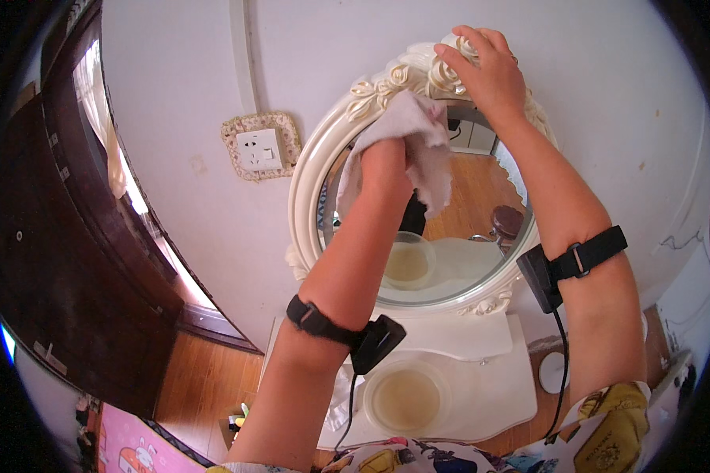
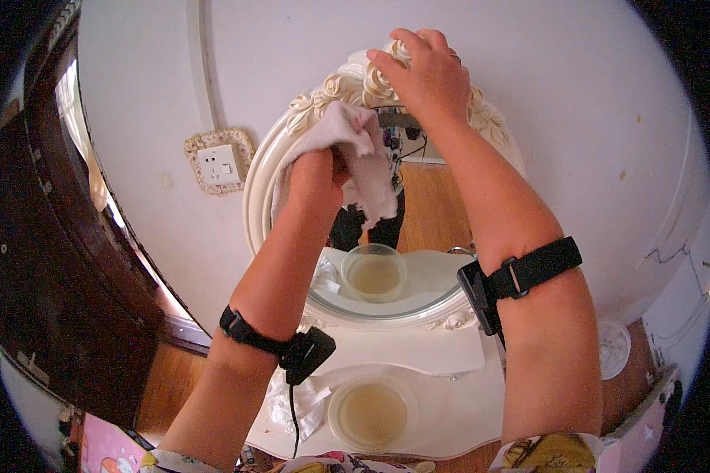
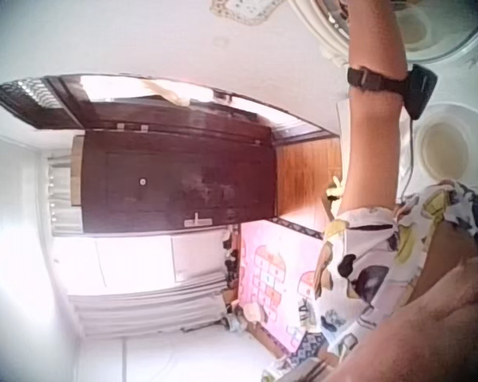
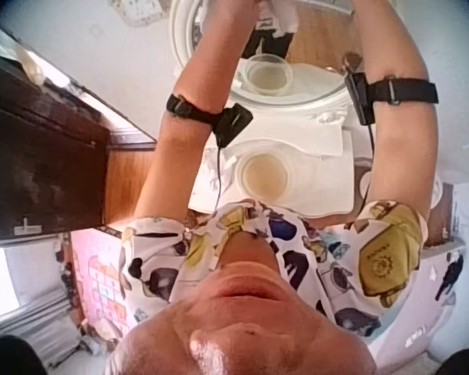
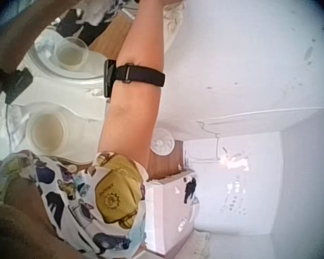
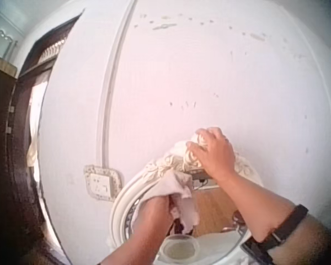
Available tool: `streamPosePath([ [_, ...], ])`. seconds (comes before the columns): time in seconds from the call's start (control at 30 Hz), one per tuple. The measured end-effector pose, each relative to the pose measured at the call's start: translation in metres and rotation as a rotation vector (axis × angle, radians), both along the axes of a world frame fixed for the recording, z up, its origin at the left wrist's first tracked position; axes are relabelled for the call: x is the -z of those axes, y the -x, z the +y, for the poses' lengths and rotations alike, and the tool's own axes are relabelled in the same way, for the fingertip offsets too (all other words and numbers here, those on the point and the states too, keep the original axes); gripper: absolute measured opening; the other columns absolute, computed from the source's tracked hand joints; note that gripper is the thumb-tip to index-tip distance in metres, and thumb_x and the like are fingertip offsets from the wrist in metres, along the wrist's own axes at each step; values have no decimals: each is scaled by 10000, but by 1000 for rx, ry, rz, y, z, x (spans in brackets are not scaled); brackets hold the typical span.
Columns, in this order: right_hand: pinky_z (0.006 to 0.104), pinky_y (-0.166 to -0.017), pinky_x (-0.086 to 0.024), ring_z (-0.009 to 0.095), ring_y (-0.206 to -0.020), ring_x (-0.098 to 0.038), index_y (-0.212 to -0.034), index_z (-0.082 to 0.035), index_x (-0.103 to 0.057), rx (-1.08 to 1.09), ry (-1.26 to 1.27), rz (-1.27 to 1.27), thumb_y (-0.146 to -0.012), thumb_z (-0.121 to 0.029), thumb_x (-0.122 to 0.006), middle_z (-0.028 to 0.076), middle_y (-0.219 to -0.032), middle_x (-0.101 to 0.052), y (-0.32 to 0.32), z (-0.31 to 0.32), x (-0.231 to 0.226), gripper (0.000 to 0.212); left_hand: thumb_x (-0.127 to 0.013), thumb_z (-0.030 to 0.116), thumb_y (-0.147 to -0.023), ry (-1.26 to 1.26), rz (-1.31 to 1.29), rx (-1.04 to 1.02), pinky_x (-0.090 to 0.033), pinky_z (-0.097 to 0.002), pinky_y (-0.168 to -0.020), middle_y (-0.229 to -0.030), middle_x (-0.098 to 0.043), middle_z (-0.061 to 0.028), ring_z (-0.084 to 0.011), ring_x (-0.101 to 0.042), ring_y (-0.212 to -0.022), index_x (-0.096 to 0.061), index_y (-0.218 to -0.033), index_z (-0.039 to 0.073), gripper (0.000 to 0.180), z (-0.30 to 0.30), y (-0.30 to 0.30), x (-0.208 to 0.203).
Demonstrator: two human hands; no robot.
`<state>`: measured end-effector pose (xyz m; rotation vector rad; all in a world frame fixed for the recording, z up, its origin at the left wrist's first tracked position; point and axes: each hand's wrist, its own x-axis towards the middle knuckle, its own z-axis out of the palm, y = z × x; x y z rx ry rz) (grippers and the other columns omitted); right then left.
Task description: The person cleans the ornate frame and surface of a round mirror using a cloth and a bowl of liquid. The person wipes the top decorative elements, rinses and wrings the cloth in the bowl, and continues wiping different sections of the frame and the mirror glass.
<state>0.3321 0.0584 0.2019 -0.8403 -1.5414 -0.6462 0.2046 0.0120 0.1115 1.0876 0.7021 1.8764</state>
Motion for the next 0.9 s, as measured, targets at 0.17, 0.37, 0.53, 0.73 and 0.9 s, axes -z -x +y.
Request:
streamPosePath([
  [0.17,408,-800,-430,284,-971,-531,-1050,-181,-578,-8,15,-5,-721,-521,-564,78,-1098,-518,2,-4,1,473,-546,170,-774,33,-426,337,-467,-316,-667,-894,-572,-79,-202,-553,-768,-569,-908,66,171,9,-13,-23],
  [0.37,408,-797,-426,278,-969,-530,-1044,-178,-583,-44,31,5,-721,-510,-569,78,-1094,-516,-2,-6,-1,463,-449,139,-788,-67,-452,216,-451,-291,-652,-816,-582,-77,-193,-544,-736,-589,-800,52,166,-1,-21,-33],
  [0.53,405,-792,-426,278,-968,-530,-1035,-176,-589,-39,55,6,-720,-498,-576,80,-1091,-517,3,-8,-1,451,-442,104,-749,-7,-539,214,-447,-302,-603,-782,-574,-84,-194,-531,-690,-585,-759,39,157,0,-14,-37],
  [0.73,404,-788,-428,281,-963,-532,-1027,-177,-592,-35,59,8,-721,-479,-581,81,-1094,-514,1,-8,-2,430,-428,178,-817,51,-600,275,-474,-405,-696,-854,-594,-100,-243,-563,-796,-601,-861,52,218,6,-13,-50],
  [0.9,402,-801,-420,281,-955,-535,-1023,-172,-594,-34,73,30,-716,-463,-589,80,-1088,-519,5,-7,0,423,-407,79,-730,81,-712,261,-447,-342,-573,-778,-557,-117,-246,-520,-677,-585,-799,3,205,-1,-17,-50],
])
